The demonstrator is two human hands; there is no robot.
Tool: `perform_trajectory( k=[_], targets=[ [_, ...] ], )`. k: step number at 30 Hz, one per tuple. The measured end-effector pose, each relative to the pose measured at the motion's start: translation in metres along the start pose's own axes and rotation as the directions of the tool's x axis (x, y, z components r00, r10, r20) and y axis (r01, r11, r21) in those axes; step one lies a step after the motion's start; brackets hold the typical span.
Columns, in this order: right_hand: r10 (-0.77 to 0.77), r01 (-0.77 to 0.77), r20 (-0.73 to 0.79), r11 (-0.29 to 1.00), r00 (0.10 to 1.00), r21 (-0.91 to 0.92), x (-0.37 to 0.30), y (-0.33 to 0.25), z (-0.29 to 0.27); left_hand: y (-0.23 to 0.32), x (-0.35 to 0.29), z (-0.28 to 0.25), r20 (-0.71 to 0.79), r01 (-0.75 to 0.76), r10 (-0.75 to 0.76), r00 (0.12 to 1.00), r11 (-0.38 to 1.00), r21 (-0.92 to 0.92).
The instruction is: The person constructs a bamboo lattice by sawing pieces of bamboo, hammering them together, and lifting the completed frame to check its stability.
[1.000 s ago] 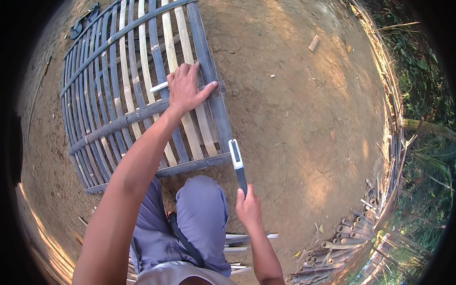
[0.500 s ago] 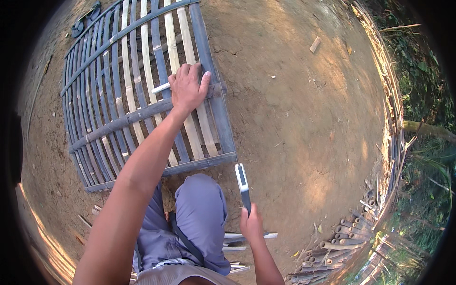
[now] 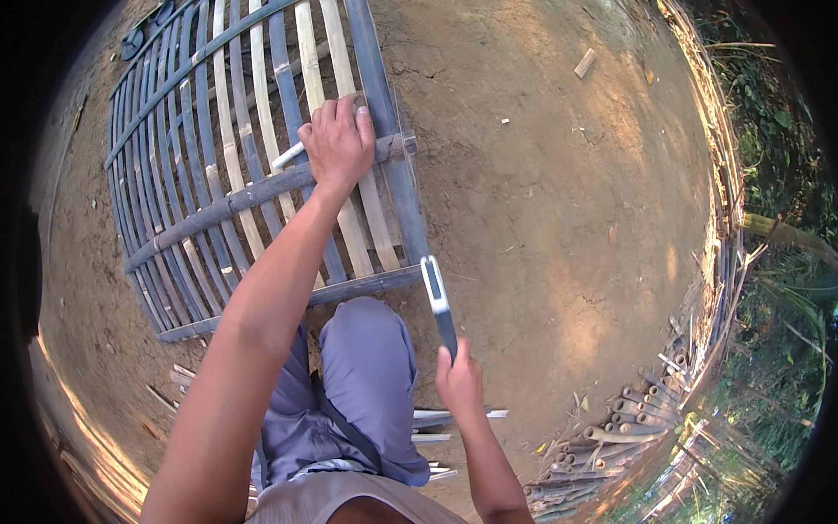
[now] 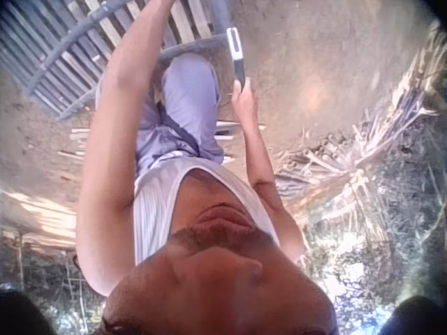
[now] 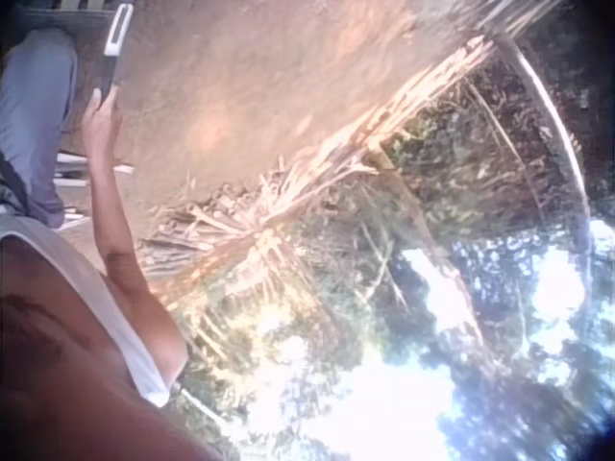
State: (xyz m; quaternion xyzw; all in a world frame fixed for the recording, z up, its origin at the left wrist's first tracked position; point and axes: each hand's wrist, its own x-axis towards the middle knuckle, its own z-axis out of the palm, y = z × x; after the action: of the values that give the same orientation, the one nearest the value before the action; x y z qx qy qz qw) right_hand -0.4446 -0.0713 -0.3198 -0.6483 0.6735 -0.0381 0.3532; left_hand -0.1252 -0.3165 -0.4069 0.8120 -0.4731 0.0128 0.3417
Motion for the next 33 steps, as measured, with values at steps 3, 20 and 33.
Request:
perform_trajectory(
  k=[3,20,33],
  targets=[
    [-0.009,0.009,-0.005,1.0,1.0,0.001,0.057,-0.033,0.001,0.001,-0.001,0.0,0.014,-0.008,0.008,1.0,1.0,0.009],
    [0.073,-0.073,0.0,0.996,0.997,0.054,-0.035,0.023,0.009,0.004,0.01,0.003,-0.033,-0.019,0.02,0.999,0.999,0.03],
    [0.047,-0.047,0.005,0.999,0.999,-0.001,0.025,-0.036,0.012,0.0,-0.003,-0.001,0.072,0.005,-0.008,0.997,0.999,0.048]
  ],
)
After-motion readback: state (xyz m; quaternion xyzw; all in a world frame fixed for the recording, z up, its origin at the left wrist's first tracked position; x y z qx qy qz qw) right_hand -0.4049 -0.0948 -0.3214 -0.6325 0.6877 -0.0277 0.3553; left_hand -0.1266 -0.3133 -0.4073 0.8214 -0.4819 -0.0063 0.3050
